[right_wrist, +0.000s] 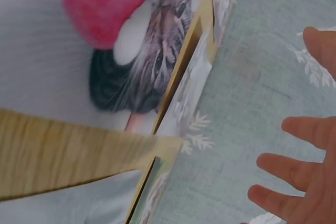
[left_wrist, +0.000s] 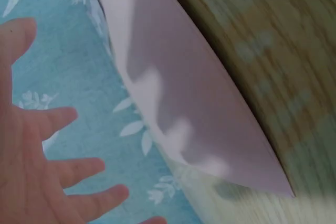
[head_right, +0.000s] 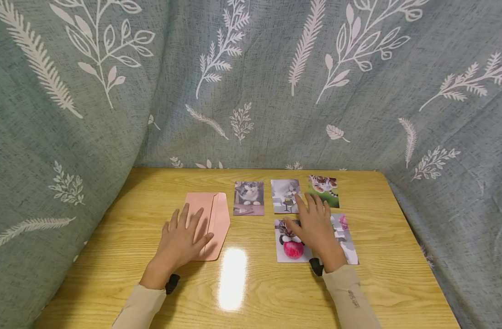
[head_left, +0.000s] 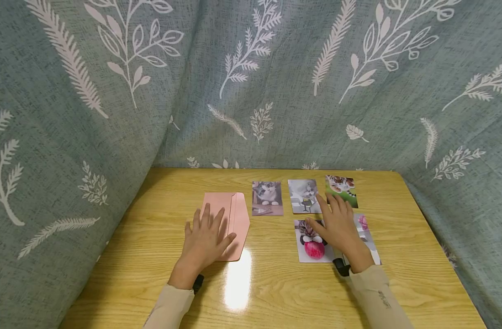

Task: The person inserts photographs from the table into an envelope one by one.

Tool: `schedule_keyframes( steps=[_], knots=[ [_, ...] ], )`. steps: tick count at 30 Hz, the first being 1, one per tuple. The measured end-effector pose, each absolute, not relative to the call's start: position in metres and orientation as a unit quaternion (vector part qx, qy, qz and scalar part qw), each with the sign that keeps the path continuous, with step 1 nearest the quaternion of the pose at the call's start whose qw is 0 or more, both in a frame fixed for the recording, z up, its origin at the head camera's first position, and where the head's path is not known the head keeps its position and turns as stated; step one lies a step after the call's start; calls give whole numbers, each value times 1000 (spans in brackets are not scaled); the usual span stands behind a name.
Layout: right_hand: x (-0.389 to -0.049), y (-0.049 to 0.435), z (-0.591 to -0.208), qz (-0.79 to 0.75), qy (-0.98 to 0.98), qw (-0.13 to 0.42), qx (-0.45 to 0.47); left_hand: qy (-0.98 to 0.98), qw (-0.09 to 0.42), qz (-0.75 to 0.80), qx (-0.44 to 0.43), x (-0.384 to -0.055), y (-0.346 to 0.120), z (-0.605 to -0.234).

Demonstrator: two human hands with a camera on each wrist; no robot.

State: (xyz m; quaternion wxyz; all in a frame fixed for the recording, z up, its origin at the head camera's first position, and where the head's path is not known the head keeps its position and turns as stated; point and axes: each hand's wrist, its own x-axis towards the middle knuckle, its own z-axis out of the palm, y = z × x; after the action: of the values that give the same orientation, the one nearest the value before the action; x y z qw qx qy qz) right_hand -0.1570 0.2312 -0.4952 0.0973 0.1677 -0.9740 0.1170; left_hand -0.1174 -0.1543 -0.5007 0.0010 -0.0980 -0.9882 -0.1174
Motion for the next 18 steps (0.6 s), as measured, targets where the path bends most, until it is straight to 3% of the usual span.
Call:
schedule_keyframes(
  steps=[13, 18],
  knots=[
    [-176, 218, -495, 151, -960, 120, 201, -984, -22, -149, -97, -116, -159, -504],
    [-185, 214, -495, 159, -961, 104, 200, -982, -29, -157, -99, -117, -161, -508]
  ],
)
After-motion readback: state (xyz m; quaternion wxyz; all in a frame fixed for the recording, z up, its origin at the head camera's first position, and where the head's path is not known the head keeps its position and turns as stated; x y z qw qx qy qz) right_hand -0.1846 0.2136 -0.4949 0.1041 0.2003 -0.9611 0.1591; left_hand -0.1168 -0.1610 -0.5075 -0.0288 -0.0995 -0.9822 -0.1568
